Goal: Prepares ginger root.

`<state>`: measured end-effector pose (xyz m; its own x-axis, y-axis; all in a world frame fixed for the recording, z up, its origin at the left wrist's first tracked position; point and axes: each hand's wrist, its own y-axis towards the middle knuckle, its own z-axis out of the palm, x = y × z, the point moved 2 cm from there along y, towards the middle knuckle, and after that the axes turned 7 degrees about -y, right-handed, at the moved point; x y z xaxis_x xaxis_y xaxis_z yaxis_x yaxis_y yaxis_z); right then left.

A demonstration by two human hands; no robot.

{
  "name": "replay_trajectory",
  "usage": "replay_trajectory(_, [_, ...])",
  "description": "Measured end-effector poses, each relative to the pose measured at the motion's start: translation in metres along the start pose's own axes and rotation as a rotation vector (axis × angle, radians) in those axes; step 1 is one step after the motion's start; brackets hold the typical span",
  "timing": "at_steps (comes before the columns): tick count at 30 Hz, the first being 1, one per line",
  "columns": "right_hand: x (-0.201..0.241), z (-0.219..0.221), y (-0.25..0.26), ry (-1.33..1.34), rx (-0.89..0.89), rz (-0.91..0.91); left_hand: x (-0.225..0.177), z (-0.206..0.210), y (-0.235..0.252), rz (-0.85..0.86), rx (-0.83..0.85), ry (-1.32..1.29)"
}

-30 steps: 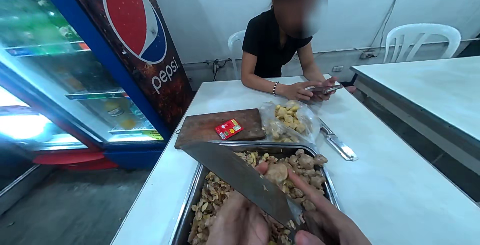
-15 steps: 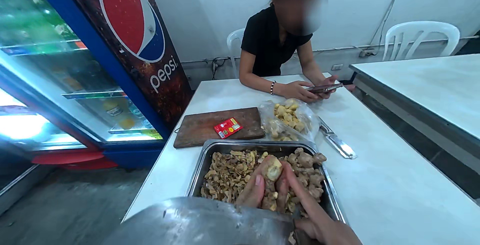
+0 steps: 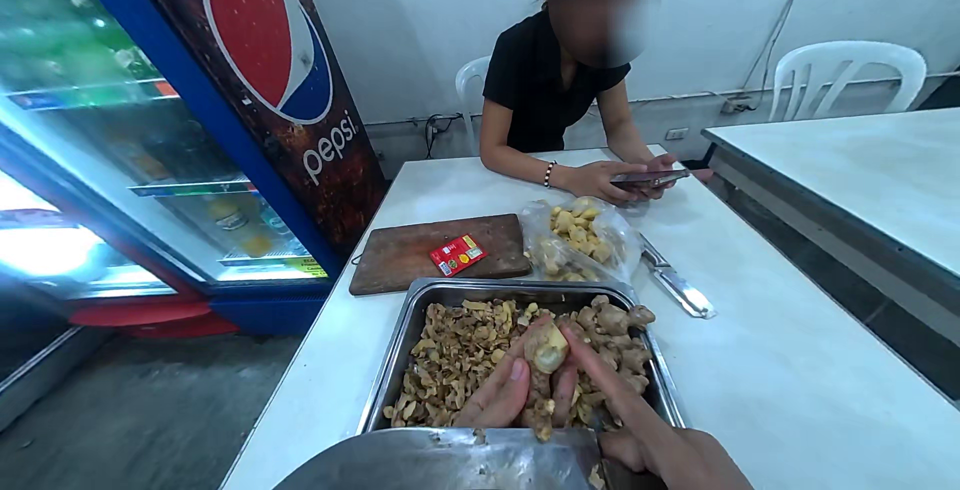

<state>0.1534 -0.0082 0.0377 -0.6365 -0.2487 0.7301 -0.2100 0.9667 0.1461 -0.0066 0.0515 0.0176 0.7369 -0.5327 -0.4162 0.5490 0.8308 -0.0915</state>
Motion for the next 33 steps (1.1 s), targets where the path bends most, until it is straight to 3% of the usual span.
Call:
replay_trajectory(6, [-0.010, -0.001, 0.000, 0.132, 0.049, 0.017, -0.001, -0.004, 0.000, 0.031, 0.024, -0.052])
replay_trajectory(20, [-0.015, 0.001, 0.001, 0.174, 0.042, -0.024, 0.002, -0.003, 0.002, 0.118, 0.103, 0.195])
replay_trajectory(26, [-0.020, 0.001, 0.001, 0.186, 0.013, -0.061, 0.005, -0.004, -0.001, 0.121, 0.155, 0.067])
replay_trajectory(33, [-0.018, 0.000, -0.002, 0.255, 0.067, -0.011, 0.006, -0.001, 0.001, 0.183, 0.130, 0.231])
